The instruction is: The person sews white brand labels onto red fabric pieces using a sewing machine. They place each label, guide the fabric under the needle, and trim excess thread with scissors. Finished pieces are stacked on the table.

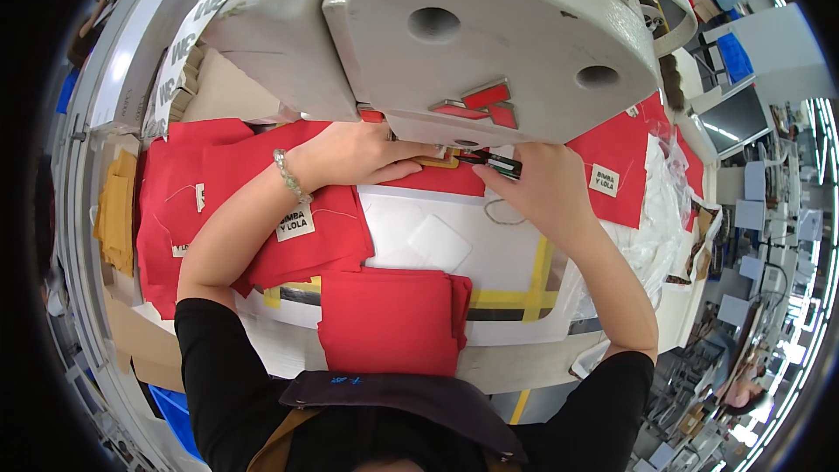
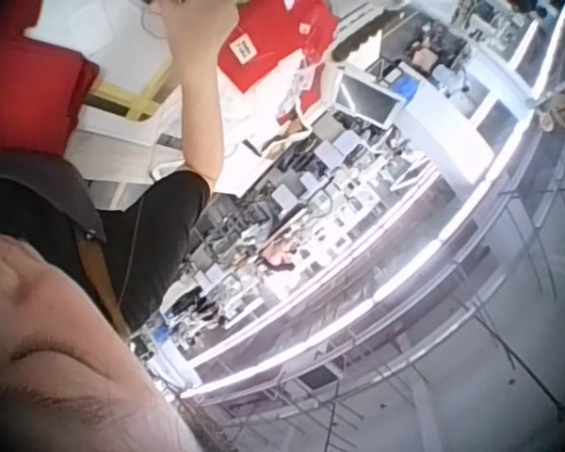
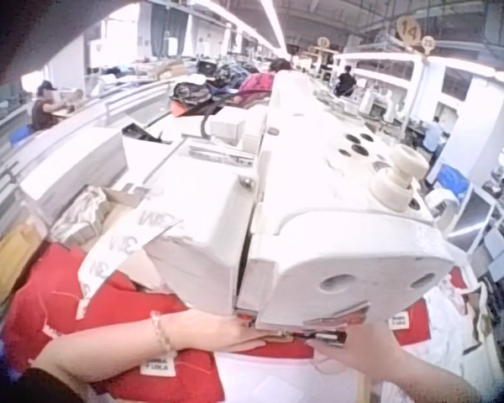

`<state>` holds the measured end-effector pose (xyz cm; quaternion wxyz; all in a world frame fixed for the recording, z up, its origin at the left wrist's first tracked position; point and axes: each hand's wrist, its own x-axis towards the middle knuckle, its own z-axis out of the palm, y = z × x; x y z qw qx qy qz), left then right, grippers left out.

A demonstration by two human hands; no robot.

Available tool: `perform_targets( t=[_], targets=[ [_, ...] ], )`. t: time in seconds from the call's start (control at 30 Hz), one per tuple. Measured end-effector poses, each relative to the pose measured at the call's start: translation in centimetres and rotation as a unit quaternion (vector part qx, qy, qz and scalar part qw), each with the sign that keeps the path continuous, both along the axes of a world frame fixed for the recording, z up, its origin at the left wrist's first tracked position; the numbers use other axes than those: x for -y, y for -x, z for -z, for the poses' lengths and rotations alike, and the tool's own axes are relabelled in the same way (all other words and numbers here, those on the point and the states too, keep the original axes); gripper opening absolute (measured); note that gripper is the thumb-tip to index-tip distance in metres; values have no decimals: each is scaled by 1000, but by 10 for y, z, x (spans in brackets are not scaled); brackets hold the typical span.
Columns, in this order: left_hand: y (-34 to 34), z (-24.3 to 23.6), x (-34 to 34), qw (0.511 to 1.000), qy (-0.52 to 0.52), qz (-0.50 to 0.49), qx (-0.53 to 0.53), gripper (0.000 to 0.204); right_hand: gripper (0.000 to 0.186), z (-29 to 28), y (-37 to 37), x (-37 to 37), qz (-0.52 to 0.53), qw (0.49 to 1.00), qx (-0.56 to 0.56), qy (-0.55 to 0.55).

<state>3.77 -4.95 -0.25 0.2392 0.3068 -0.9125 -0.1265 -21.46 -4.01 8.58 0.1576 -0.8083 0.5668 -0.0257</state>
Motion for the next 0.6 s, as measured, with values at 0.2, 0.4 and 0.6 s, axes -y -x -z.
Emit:
perform_targets(
  t=[0.2, 0.4, 0.6],
  targets=[
    [1, -3, 1, 1000, 6, 8, 2, 29, 20, 16, 32, -13, 61, 983, 173, 6],
    [1, -5, 0, 1000, -4, 5, -1, 28, 21, 29, 58, -27, 193, 821, 525, -112],
    [0, -5, 1, 1000, 9, 5, 20, 28, 29, 39, 53, -26, 179, 774, 604, -69]
  ],
)
